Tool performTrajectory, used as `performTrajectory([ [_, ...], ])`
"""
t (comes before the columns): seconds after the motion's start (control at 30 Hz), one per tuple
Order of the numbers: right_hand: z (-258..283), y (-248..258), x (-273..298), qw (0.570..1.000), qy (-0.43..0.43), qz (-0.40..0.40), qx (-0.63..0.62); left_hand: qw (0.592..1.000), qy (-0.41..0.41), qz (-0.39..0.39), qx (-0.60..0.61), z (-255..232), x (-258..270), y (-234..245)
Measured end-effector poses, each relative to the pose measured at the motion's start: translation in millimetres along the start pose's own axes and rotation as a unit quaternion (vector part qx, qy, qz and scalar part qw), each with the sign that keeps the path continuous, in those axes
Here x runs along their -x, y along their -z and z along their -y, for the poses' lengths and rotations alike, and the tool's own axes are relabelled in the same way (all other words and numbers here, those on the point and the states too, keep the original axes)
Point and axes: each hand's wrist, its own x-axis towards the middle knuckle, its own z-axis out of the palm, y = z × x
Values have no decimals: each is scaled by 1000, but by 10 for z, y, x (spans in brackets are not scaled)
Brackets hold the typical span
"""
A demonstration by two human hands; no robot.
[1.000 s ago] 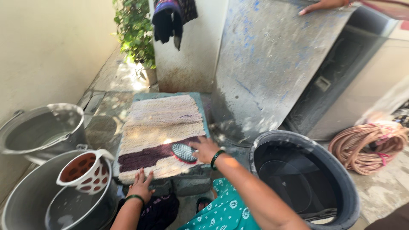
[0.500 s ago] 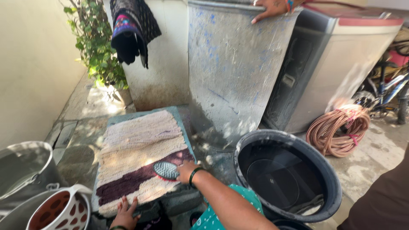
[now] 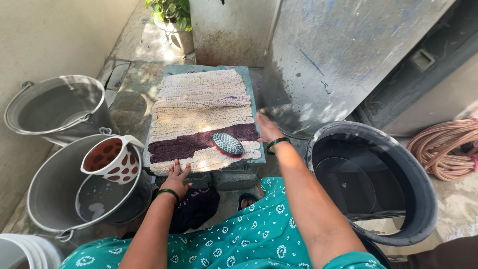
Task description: The person scrubs a small rug using a brush and water from a bucket, then uses a small mug to pour more water onto it.
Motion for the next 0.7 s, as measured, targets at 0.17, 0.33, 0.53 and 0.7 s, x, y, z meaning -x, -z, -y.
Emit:
performTrajectory([
  [0.17,70,45,-37,998,-53,-15,-38,1000,-1,-6,-11,-38,33,20],
  [0.33,89,100,-11,983,-62,2,-175,1000,-1,-1,-16,-40,58,13],
  [0.53,197,129,81,987,-77,-19,-142,1000,12,14,-22,-84,62,76],
  [0.7,224,191,123,995,-37,-55,-71,1000,2,-4,-5,-79,119,88],
])
